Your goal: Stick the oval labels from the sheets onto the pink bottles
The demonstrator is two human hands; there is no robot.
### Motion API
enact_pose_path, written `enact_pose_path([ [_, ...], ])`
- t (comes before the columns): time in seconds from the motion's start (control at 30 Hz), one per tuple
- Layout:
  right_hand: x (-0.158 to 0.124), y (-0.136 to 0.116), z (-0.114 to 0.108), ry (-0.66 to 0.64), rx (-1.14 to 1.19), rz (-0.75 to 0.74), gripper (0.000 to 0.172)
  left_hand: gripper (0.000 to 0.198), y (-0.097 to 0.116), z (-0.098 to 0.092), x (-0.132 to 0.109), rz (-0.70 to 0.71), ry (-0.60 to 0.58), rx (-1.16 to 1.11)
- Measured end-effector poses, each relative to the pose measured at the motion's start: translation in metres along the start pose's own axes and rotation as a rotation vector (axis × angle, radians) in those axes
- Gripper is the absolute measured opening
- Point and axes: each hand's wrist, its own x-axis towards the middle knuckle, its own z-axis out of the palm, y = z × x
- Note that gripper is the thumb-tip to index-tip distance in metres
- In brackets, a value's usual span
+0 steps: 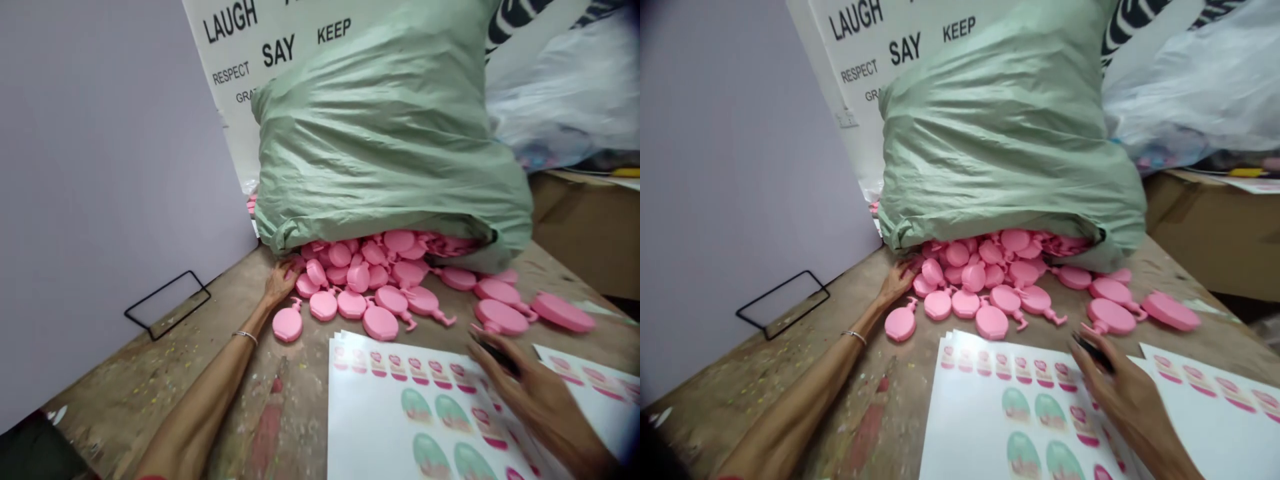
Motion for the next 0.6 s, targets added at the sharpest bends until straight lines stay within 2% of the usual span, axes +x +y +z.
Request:
enact_pose_path([
  [0.1,0.021,-0.03,0.009,-0.067,0.127,0.054,0.047,0.034,0.038,0.009,-0.039,0.032,-0.088,-0.058],
  [0.17,0.016,-0.046,0.012,-0.119,0.172,0.049,0.047,0.032,0.062,0.012,-0.06,0.051,-0.147,-0.1],
  [0.27,-0.015,-0.059,0.007,-0.148,0.172,0.052,0.042,0.035,0.093,0.004,-0.087,0.072,-0.204,-0.168],
  [0.37,-0.057,-0.061,-0.01,-0.147,0.15,0.003,0.04,0.044,0.116,-0.022,-0.118,0.052,-0.17,-0.2],
  [0.43,-0.084,-0.059,-0.024,-0.142,0.131,-0.039,0.038,0.042,0.125,-0.041,-0.148,0.032,-0.135,-0.185],
  [0.5,-0.106,-0.057,-0.034,-0.145,0.103,-0.062,0.038,0.045,0.131,-0.054,-0.183,0.021,-0.155,-0.139],
  [0.6,-0.128,-0.055,-0.042,-0.15,0.064,-0.065,0.041,0.053,0.135,-0.058,-0.222,-0.072,-0.19,-0.139],
])
